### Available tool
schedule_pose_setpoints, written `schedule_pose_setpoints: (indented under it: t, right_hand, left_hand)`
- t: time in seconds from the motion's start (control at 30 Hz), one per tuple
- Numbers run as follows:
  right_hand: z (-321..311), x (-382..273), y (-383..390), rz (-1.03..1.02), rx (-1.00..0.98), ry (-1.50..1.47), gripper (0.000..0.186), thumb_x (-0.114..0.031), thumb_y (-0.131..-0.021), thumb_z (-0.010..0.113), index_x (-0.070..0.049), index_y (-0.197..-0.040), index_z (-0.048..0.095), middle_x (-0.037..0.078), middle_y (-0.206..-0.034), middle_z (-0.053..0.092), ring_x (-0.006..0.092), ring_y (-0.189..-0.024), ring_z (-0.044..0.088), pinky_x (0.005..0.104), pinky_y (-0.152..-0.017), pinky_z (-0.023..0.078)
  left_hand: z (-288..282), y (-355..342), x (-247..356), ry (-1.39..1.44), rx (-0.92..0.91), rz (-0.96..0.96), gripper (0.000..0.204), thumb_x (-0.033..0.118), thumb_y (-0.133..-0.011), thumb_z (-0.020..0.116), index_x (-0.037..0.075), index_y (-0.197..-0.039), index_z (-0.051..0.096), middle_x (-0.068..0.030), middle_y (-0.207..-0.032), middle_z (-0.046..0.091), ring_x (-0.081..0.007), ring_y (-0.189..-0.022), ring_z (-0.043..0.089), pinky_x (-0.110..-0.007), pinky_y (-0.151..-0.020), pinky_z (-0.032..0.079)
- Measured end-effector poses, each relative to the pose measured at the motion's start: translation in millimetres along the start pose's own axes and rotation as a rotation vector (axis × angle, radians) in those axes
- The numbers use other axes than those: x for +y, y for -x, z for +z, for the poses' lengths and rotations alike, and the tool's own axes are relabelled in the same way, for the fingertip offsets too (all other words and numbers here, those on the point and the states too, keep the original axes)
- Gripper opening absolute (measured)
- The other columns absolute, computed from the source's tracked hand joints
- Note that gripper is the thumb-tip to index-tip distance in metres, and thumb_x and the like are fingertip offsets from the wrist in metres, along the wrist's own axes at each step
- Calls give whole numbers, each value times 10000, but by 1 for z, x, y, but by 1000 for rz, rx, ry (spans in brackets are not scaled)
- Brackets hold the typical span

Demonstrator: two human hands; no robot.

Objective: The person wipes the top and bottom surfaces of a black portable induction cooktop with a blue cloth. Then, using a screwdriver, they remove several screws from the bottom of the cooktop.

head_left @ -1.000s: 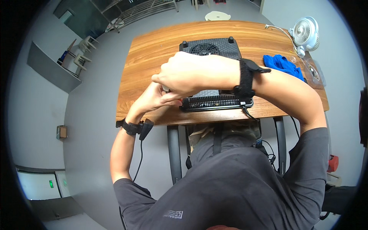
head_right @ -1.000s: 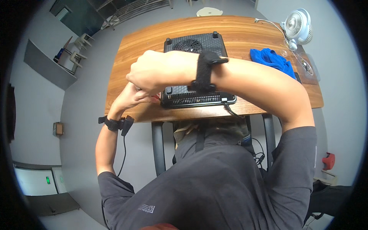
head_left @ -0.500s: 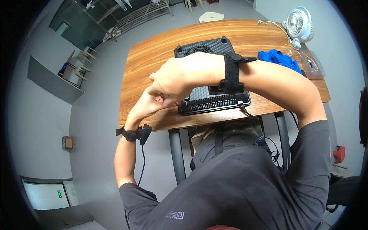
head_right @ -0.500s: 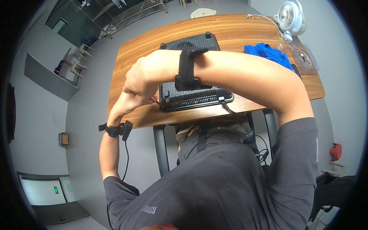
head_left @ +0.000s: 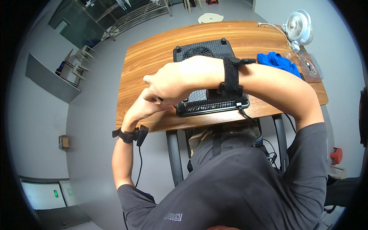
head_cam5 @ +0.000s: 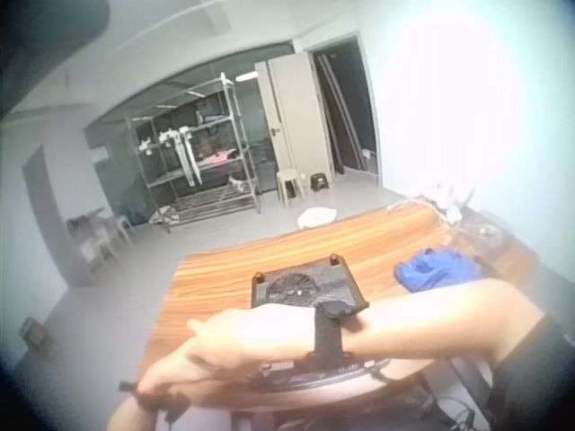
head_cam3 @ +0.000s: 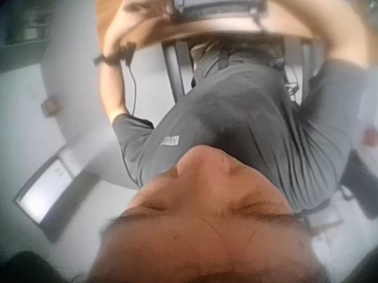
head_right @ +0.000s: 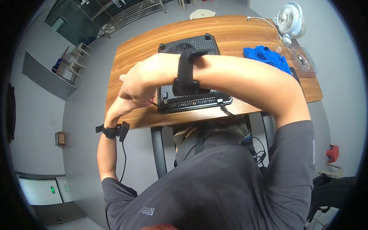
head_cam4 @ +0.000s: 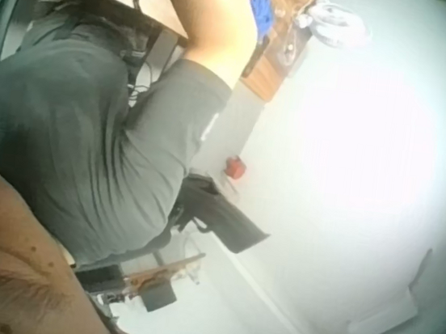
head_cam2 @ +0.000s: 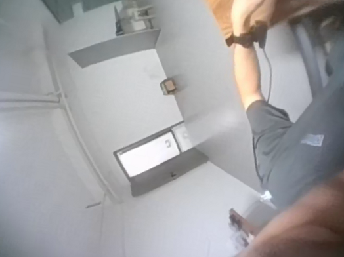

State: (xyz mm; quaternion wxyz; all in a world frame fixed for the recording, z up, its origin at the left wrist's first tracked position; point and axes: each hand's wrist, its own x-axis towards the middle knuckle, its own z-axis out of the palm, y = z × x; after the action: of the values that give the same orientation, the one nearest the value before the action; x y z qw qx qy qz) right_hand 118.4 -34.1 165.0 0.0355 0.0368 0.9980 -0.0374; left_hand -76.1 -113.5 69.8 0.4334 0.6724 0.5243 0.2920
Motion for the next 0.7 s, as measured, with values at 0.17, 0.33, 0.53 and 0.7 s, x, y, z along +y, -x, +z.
schedule_pose_setpoints:
  t: [0.17, 0.33, 0.53, 0.7]
  right_hand:
    - [-14, -12, -8, 118, -67, 18, 371, -317, -949, 683, -43, -1199, 694, 190, -982, 757, 331, -934, 752, 452, -801, 603]
    - [-9, 0, 0, 16, -75, -119, 330, -243, -956, 650, -104, -1254, 672, 199, -1102, 713, 336, -1005, 727, 455, -855, 584]
    - [4, 3, 1, -23, 108, -112, 272, -241, -935, 670, -86, -1158, 656, 178, -1116, 655, 375, -947, 722, 467, -824, 593]
    - [2, 2, -6, 71, 37, 8, 280, -253, -948, 673, -80, -1167, 672, 160, -1112, 663, 363, -958, 728, 464, -826, 597]
  left_hand:
    - [6, 3, 3, 12, 61, 30, 265, 41, -780, 884, 1, -999, 742, -80, -908, 775, -172, -893, 737, -348, -842, 588]
    - [3, -1, 5, -85, 6, -101, 321, 81, -769, 914, 22, -1043, 757, -68, -1021, 768, -160, -970, 712, -336, -861, 577]
    - [-1, -4, -18, -5, 49, 51, 332, 82, -784, 918, 26, -1055, 734, -77, -1010, 769, -176, -957, 722, -339, -860, 588]
    - [19, -8, 2, -54, 169, -9, 337, 76, -787, 915, 15, -1057, 722, -83, -976, 762, -179, -922, 722, -350, -835, 590]
